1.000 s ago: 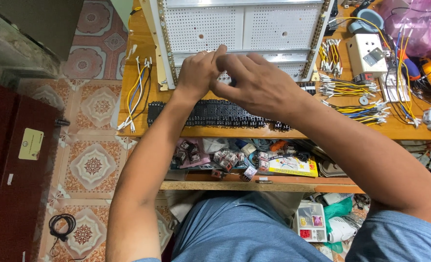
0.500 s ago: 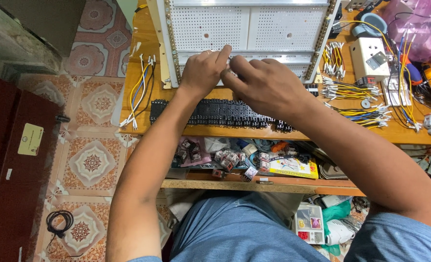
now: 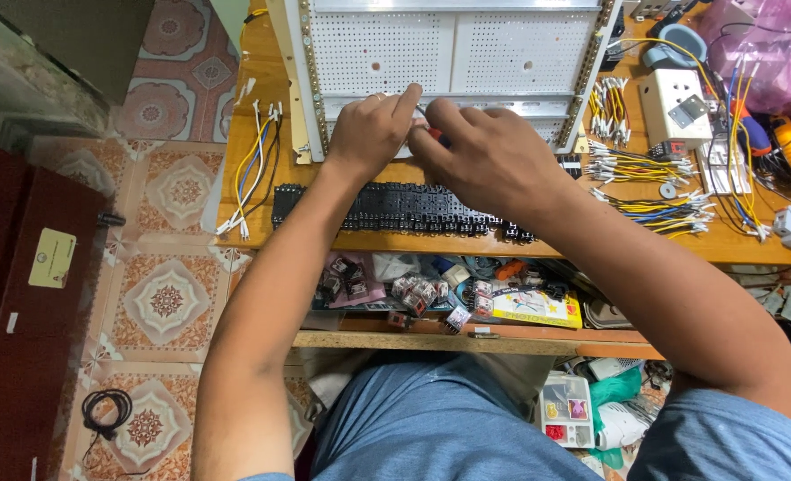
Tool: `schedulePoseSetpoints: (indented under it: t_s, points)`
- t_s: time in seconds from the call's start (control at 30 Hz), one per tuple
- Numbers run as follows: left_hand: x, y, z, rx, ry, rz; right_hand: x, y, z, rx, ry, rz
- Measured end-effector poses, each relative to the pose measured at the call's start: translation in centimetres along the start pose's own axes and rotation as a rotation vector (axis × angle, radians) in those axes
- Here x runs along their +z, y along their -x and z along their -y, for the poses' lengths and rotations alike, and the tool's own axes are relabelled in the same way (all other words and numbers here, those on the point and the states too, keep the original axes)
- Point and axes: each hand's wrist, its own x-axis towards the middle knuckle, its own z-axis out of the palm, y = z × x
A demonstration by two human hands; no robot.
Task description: The person uses a screwdriver to tighten screws on a white perforated electrical board. They repeatedly pick up small black plastic components from a pile on the table and insert them into the board, securing them with the screwdriver.
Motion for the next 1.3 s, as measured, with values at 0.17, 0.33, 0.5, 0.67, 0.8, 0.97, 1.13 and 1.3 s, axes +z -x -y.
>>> schedulePoseSetpoints:
  t_s: [0.17,0.33,0.5,0.67,0.8,0.97,1.13,1.3]
  points:
    - [0.8,0.4,0.1,-0.033,0.022,-0.016,-0.5,0.0,-0.3,-0.070,-0.020,-0.130]
    - [0.4,0.2,0.1,-0.019,-0.008,0.006,0.1,0.2,-0.4,-0.044,-0.140,-0.072]
    - [0.0,0.0,0.0,-0.012,0.023,0.008,0.1,0.4,0.0,0.017,-0.059,-0.022]
    - [0.1,0.1,0.1,-0.026,-0.040,-0.009,-0.6,0.2,-0.1,-0.036,-0.070,-0.181]
    - [-0.3,-0.2,0.0,-0.010,0.032,0.011,0.1,0.5,-0.2,0.005,-0.080,-0.111]
    - [-0.2,-0.2,0.1,-0.014,0.082,-0.002,-0.4,0.6,0.1,0.007,0.014,-0.156]
    - [-0.7,-0.6,0.1,-0.014,0.122,-0.022,0.7,1.3,-0.4,0.015,-0.137,-0.244]
    - [-2.1,-1.3,-0.4,-0.044,0.133,-0.041,0.5,3.3,-1.0,0.057,-0.211,-0.322]
